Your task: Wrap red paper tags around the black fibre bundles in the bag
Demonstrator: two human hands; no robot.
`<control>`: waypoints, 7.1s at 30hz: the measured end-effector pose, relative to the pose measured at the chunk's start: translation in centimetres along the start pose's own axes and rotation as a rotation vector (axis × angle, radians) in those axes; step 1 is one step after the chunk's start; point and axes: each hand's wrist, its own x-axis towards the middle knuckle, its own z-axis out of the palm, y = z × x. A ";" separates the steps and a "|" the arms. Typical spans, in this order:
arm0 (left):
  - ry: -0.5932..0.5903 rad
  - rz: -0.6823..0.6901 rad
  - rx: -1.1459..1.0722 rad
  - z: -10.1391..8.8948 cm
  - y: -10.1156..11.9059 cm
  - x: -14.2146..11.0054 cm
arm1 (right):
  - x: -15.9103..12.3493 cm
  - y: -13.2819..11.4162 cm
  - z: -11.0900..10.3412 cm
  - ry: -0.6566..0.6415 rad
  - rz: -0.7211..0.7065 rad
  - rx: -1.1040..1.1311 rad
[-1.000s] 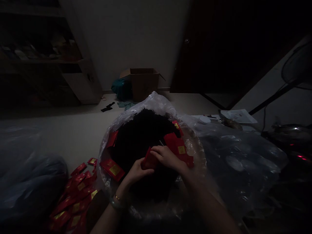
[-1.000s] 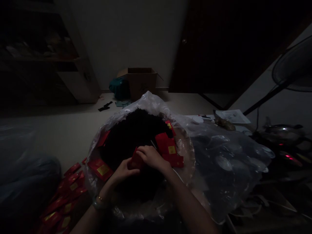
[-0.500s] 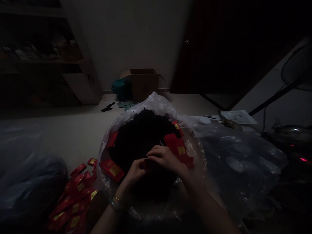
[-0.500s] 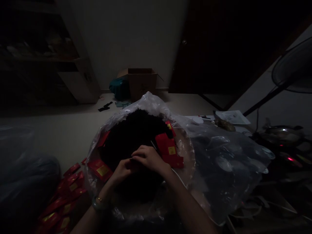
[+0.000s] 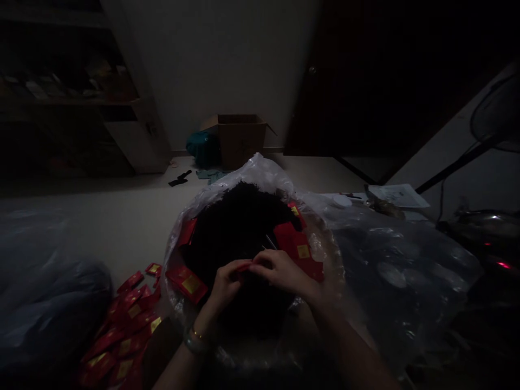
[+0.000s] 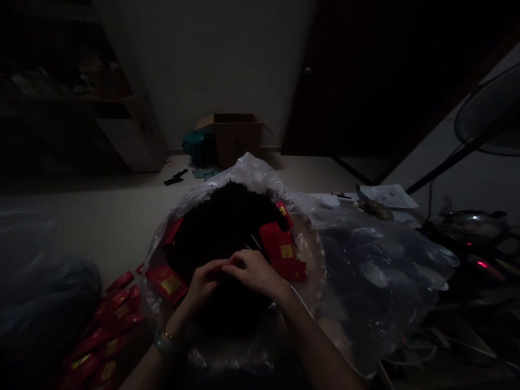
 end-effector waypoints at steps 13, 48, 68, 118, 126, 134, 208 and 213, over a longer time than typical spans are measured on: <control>0.013 0.089 0.214 0.2 -0.6 -0.3 | 0.6 -0.1 0.0 -0.029 0.133 -0.049; 0.149 -0.245 -0.055 0.4 0.0 0.3 | -0.8 1.5 -1.2 0.157 -0.008 -0.056; 0.127 -0.413 -0.136 -0.1 1.9 0.6 | 2.2 2.4 1.8 0.051 0.064 0.216; 0.236 -0.410 -0.201 0.4 2.0 1.8 | 3.0 5.6 4.8 0.161 0.145 0.479; 0.072 -0.621 -0.371 0.9 0.6 1.1 | 3.6 7.6 5.2 0.347 0.134 0.313; 0.145 -0.612 -0.490 0.7 0.2 1.0 | 2.4 10.5 4.9 0.225 0.417 -0.571; 0.207 -0.331 -0.192 0.0 1.7 1.0 | 0.7 3.1 1.2 -0.101 -0.008 -0.147; 0.221 -0.329 -0.154 0.1 1.4 1.0 | 0.8 3.6 2.3 -0.058 -0.011 -0.154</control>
